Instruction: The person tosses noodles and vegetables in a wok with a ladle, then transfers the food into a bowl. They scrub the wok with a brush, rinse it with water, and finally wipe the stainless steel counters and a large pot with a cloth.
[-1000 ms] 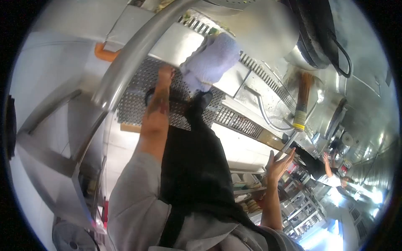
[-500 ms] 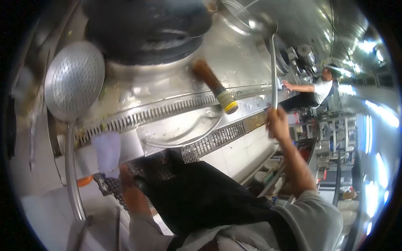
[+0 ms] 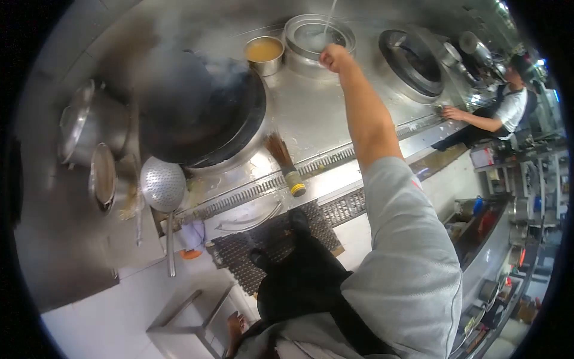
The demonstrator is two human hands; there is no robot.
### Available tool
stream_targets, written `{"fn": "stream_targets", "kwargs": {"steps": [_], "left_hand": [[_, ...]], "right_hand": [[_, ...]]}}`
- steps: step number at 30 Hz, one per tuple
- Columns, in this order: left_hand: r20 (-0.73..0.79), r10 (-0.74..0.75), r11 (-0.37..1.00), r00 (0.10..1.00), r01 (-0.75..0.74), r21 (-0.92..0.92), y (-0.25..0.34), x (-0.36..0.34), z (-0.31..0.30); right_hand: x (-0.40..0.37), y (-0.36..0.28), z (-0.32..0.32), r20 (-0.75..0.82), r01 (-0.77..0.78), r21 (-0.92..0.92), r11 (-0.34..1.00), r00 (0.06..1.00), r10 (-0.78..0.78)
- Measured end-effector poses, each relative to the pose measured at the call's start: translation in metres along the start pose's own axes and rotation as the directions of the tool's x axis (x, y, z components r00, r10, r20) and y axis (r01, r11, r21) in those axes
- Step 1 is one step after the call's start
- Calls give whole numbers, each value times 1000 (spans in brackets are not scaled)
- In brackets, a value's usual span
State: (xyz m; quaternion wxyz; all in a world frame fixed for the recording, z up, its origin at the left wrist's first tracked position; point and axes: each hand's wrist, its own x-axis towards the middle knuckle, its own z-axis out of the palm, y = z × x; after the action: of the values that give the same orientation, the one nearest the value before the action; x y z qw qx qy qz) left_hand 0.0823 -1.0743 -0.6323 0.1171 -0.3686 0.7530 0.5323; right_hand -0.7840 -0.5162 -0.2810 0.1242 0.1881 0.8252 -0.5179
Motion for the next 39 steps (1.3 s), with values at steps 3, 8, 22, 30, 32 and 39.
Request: {"fn": "stream_targets", "kwargs": {"steps": [3, 8, 22, 30, 32, 39], "left_hand": [[-167, -162, 967, 972, 123, -222, 68, -19, -16], [-230, 799, 596, 556, -682, 423, 446, 66, 44], [-103, 976, 218, 193, -889, 403, 637, 156, 31], [-334, 278, 816, 901, -38, 577, 424, 224, -345], [85, 101, 987, 991, -90, -130, 383, 229, -373], [107, 308, 904, 945, -256, -341, 502, 114, -233]], "right_hand": [[-2, 12, -20, 250, -234, 957, 170, 965, -79], [-114, 0, -45, 499, -407, 855, 321, 814, -297], [-339, 3, 50, 483, -235, 628, 742, 865, -135], [-424, 137, 145, -153, 234, 54, 971, 963, -223], [-438, 174, 152, -144, 76, 62, 995, 987, -66], [-403, 284, 166, -246, 144, -552, 822, 913, -325]]}}
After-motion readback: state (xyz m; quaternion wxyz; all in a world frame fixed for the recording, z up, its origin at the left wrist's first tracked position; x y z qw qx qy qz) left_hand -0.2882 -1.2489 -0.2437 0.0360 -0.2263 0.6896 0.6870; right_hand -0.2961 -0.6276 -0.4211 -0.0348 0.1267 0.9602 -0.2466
